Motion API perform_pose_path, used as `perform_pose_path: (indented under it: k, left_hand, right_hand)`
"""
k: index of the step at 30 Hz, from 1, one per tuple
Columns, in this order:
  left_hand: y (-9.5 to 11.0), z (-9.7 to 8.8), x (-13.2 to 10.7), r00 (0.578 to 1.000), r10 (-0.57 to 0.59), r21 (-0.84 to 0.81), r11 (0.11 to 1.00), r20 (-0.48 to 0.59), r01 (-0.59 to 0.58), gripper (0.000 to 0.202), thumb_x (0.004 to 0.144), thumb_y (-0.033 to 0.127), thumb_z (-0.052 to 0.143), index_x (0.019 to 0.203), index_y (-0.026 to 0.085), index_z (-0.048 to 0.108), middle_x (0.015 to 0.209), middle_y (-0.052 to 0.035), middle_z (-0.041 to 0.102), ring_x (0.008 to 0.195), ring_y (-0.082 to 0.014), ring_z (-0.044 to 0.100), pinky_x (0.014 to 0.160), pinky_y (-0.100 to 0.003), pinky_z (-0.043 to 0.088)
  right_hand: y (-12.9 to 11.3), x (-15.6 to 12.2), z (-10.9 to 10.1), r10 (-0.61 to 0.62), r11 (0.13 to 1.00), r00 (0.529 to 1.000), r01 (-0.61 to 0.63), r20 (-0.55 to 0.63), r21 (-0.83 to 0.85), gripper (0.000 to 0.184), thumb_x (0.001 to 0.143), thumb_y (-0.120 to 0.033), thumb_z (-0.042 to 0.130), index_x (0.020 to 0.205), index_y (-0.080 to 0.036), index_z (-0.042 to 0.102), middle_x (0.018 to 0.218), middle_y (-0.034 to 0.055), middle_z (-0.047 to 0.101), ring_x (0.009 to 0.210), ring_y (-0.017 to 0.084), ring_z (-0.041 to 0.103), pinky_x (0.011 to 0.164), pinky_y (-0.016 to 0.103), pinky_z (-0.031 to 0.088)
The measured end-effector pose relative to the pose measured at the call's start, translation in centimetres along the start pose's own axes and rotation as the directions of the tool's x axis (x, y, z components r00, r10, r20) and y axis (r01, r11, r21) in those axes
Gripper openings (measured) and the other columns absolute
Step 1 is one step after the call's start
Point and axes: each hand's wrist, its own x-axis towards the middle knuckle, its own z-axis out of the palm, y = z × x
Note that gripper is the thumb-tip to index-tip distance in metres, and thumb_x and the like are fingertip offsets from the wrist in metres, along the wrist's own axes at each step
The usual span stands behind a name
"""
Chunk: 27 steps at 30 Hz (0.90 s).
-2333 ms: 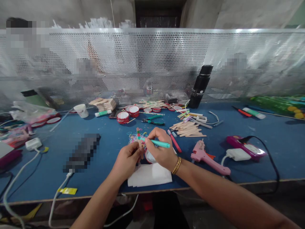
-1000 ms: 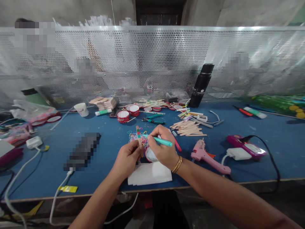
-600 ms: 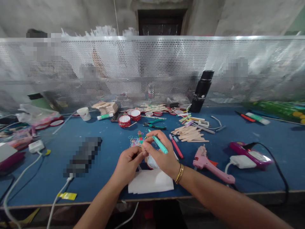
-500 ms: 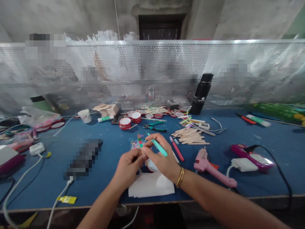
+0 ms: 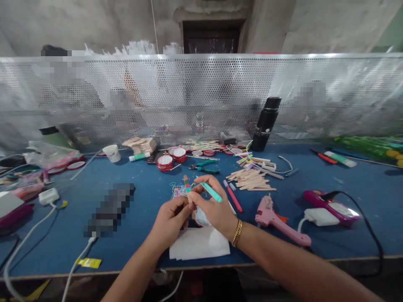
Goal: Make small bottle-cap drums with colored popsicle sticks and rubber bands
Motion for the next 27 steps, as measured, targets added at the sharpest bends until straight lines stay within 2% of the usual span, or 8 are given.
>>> perform_pose_path:
  k: [4, 10, 16, 20, 24, 27]
  left_hand:
    - [0.0, -0.1, 0.1, 1.000, 0.029, 0.035, 0.999, 0.004, -0.029, 0.044, 0.091, 0.055, 0.059, 0.065, 0.019, 0.056, 0.053, 0.0042, 0.048, 0.052, -0.0117, 0.041, 0.053, -0.024, 0.031]
    - [0.0, -0.1, 0.1, 0.997, 0.072, 0.087, 0.994, -0.007, -0.071, 0.042, 0.093, 0.050, 0.056, 0.064, 0.019, 0.056, 0.054, 0.0040, 0.048, 0.054, -0.0123, 0.042, 0.054, -0.024, 0.033]
    - [0.4, -0.2, 0.3, 0.996, 0.084, 0.140, 0.987, -0.013, -0.082, 0.040, 0.092, 0.048, 0.055, 0.065, 0.019, 0.060, 0.058, 0.0032, 0.050, 0.056, -0.0130, 0.044, 0.056, -0.025, 0.034]
    - [1.0, -0.1, 0.2, 0.996, 0.070, 0.131, 0.989, -0.057, -0.062, 0.040, 0.093, 0.045, 0.053, 0.063, 0.019, 0.059, 0.056, 0.0036, 0.046, 0.055, -0.0133, 0.042, 0.056, -0.026, 0.033]
    - [1.4, 0.7, -0.2, 0.991, 0.061, 0.086, 0.995, -0.121, -0.051, 0.036, 0.094, 0.043, 0.053, 0.066, 0.020, 0.059, 0.060, 0.0026, 0.052, 0.056, -0.0136, 0.043, 0.057, -0.026, 0.034]
    - [1.6, 1.6, -0.2, 0.980, 0.099, 0.098, 0.992, -0.173, -0.083, 0.034, 0.095, 0.041, 0.054, 0.067, 0.021, 0.056, 0.063, 0.0021, 0.055, 0.060, -0.0146, 0.047, 0.059, -0.027, 0.035]
  right_hand:
    - [0.2, 0.0, -0.1, -0.041, 0.999, 0.999, 0.040, -0.021, -0.016, 0.030, 0.074, -0.029, 0.074, 0.099, -0.024, 0.058, 0.075, -0.0043, 0.068, 0.068, 0.015, 0.067, 0.069, 0.031, 0.058]
    - [0.4, 0.1, -0.1, -0.034, 0.999, 0.999, 0.034, 0.003, -0.009, 0.031, 0.075, -0.029, 0.073, 0.101, -0.025, 0.057, 0.072, -0.0053, 0.066, 0.064, 0.015, 0.065, 0.064, 0.030, 0.057]
    - [0.4, 0.1, -0.1, -0.040, 0.999, 0.999, 0.041, -0.014, 0.008, 0.031, 0.075, -0.029, 0.072, 0.101, -0.025, 0.057, 0.074, -0.0055, 0.066, 0.067, 0.015, 0.064, 0.067, 0.030, 0.057]
    - [0.3, 0.3, -0.2, -0.054, 0.998, 0.997, 0.055, -0.046, 0.027, 0.032, 0.073, -0.029, 0.075, 0.101, -0.024, 0.058, 0.075, -0.0047, 0.067, 0.073, 0.015, 0.065, 0.075, 0.031, 0.056]
    - [0.0, 0.5, -0.4, -0.043, 0.998, 0.998, 0.045, -0.042, 0.046, 0.034, 0.073, -0.030, 0.076, 0.101, -0.024, 0.058, 0.075, -0.0050, 0.067, 0.072, 0.015, 0.064, 0.074, 0.031, 0.055]
    - [-0.3, 0.6, -0.4, -0.043, 0.997, 0.998, 0.045, -0.035, 0.064, 0.034, 0.073, -0.031, 0.076, 0.100, -0.025, 0.056, 0.072, -0.0059, 0.066, 0.068, 0.014, 0.063, 0.070, 0.030, 0.054]
